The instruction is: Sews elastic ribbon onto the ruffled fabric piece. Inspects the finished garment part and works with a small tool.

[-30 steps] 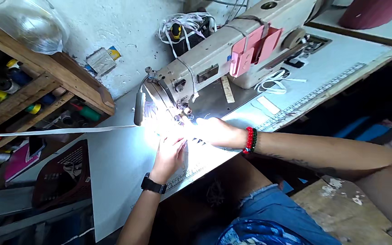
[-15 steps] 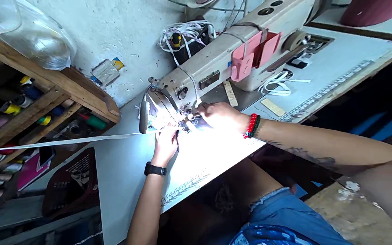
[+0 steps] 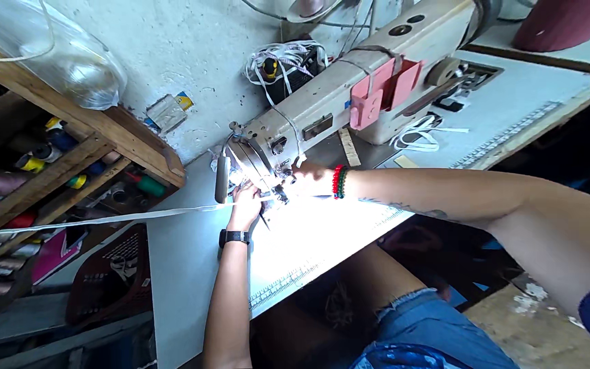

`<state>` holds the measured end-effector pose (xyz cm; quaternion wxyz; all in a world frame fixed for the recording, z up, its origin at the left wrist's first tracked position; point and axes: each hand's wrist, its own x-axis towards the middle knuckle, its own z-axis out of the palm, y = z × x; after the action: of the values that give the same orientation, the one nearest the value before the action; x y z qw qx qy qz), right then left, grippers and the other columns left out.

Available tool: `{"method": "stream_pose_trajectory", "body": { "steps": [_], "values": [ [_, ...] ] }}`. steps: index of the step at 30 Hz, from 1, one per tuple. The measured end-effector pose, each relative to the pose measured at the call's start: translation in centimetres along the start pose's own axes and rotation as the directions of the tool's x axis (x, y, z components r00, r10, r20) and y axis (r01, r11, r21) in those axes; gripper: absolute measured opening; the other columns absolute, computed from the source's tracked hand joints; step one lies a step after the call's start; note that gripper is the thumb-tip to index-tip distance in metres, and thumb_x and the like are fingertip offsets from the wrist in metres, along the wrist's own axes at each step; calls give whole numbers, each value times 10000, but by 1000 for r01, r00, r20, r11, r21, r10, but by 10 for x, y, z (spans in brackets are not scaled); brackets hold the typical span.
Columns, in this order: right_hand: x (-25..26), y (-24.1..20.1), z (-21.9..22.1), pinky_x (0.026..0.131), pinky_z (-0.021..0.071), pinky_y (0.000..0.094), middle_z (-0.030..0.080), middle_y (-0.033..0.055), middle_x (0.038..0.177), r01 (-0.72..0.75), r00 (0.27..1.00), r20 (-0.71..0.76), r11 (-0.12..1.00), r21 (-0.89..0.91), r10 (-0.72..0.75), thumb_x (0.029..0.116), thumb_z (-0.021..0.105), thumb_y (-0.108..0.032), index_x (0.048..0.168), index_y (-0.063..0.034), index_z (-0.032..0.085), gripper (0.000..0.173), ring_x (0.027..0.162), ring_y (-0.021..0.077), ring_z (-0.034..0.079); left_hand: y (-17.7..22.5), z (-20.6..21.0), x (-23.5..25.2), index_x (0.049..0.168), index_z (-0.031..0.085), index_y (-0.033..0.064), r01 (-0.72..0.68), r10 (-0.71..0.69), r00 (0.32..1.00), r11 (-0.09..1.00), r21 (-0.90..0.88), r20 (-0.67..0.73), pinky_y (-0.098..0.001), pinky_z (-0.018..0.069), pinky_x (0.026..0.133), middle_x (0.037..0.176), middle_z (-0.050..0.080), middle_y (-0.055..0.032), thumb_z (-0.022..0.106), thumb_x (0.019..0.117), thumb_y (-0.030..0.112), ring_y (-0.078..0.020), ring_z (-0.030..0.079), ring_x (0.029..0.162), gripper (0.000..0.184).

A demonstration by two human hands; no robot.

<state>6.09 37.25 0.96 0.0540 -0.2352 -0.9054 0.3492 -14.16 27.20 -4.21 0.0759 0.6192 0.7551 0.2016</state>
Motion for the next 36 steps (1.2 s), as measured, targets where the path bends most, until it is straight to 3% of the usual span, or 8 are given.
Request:
{"method": "stream_pose_trajectory", "body": {
  "steps": [5, 10, 15, 21, 25, 28, 31, 36],
  "values": [
    [14, 5, -9, 1033, 439, 582, 628, 289, 1253, 117, 978, 201, 935, -336, -50, 1041, 572, -148, 1275, 51, 640, 315, 1203, 452, 591, -6, 1, -2, 1071, 756, -21, -28, 25, 997, 999, -39, -74, -530, 413, 1117, 1195, 725, -176, 560, 999, 28, -310, 651, 1201, 214],
    [-16, 61, 4, 861, 542, 612, 665, 254, 1087, 109, 987, -66, 919, -378, -144, 985, 644, -164, 1228, 25, 630, 309, 1020, 434, 670, -39, -10, -64, 1339, 610, 35, 157, -150, 969, 987, 22, -195, -559, 432, 1095, 1319, 649, -165, 660, 990, 306, -319, 598, 1253, 445],
    [-64, 28, 43, 744, 564, 476, 712, 89, 866, 438, 883, -45, 854, -282, -467, 886, 679, -114, 975, -66, 735, 116, 824, 257, 703, -10, -28, -177, 1083, 741, 35, 153, -132, 968, 985, 82, -213, -623, 423, 1013, 1115, 703, -175, 584, 1011, 208, -354, 647, 1127, 245],
    [-26, -53, 94, 852, 557, 597, 616, 179, 1364, 671, 715, 8, 683, -287, -699, 850, 821, -300, 1329, -122, 677, 530, 1101, 389, 653, 64, -107, -281, 1182, 617, -10, 243, -279, 928, 955, -168, -245, -393, 592, 805, 1022, 678, -123, 496, 1070, 164, -181, 681, 874, 240],
    [-27, -99, 138, 990, 538, 409, 621, 141, 1364, 729, 621, 111, 625, 279, -775, 900, 730, -150, 1022, 13, 728, 204, 1169, 230, 635, 105, -166, -380, 1128, 572, 21, 273, -426, 779, 891, -364, -460, -203, 543, 644, 863, 642, 6, 523, 1054, 132, -15, 614, 704, 142],
    [-58, -136, 168, 494, 426, 119, 671, -75, 849, 241, 744, 249, 596, 766, -621, 977, 584, -135, 1099, -160, 638, 136, 583, -37, 530, 138, -176, -463, 1098, 567, 114, 278, -538, 639, 828, -487, -550, -181, 550, 642, 869, 657, 67, 568, 1038, 129, -2, 630, 715, 62],
    [-85, -186, 196, 458, 458, 141, 678, -106, 777, -72, 730, 370, 473, 878, -575, 1019, 530, -215, 1080, -244, 623, 115, 535, -30, 551, 183, -158, -539, 1213, 583, 213, 353, -656, 476, 752, -556, -585, -176, 580, 671, 1004, 673, 89, 655, 979, 135, -9, 657, 775, 257],
    [-109, -279, 250, 790, 589, 345, 707, 65, 955, 456, 495, 343, 575, 679, -798, 1002, 660, -254, 1140, -35, 671, 259, 826, 113, 677, 231, -115, -630, 1136, 644, 259, 375, -712, 109, 676, -634, -694, -217, 602, 737, 960, 700, 121, 713, 928, 170, -21, 682, 816, 237]
  ]
}}
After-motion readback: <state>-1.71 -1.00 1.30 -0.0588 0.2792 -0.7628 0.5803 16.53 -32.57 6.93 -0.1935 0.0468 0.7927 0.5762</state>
